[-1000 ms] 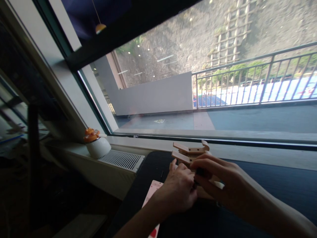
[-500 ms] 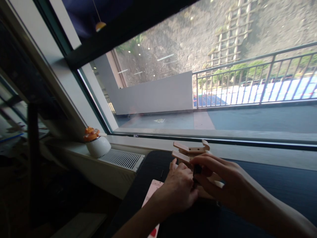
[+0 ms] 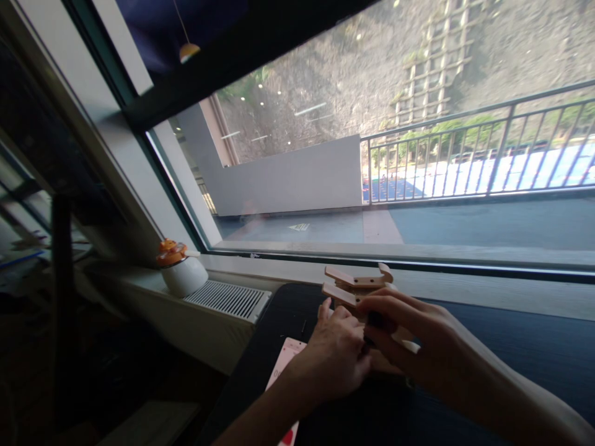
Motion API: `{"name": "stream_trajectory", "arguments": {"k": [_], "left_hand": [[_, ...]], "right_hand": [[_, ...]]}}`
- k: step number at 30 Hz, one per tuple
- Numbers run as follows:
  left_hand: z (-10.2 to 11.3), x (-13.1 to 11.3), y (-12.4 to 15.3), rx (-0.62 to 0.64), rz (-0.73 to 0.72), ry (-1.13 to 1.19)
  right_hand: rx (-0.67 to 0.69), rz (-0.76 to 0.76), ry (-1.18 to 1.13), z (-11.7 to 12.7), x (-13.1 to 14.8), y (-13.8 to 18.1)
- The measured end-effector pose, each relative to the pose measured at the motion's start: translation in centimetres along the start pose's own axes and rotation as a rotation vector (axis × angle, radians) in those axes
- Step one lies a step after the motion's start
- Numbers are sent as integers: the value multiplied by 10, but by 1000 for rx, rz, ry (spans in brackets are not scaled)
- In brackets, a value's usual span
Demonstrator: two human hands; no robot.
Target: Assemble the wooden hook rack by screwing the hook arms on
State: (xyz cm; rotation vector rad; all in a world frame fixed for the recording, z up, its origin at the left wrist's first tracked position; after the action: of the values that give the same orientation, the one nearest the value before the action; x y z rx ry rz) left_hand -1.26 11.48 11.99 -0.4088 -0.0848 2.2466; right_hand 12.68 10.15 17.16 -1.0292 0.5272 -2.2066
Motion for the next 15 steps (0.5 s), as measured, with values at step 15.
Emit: {"name": "stream_trajectory", "arguments": {"k": [15], "left_hand": [[3,1,1,-9,1,-4]], "right_hand": [[26,37,21,2,2,1]]}}
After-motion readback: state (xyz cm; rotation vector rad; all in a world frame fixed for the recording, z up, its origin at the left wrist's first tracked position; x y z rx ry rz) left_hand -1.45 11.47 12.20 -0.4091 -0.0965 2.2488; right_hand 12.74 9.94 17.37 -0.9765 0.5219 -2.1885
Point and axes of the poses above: each hand's wrist, its own y-axis away from the middle knuckle, its own z-axis out of the back of the hand, x = y × z, the point moved 4 cm from there along -y, towards the middle knuckle, and after that the axes turned 11 degrees about -z, right-handed, at the moved point
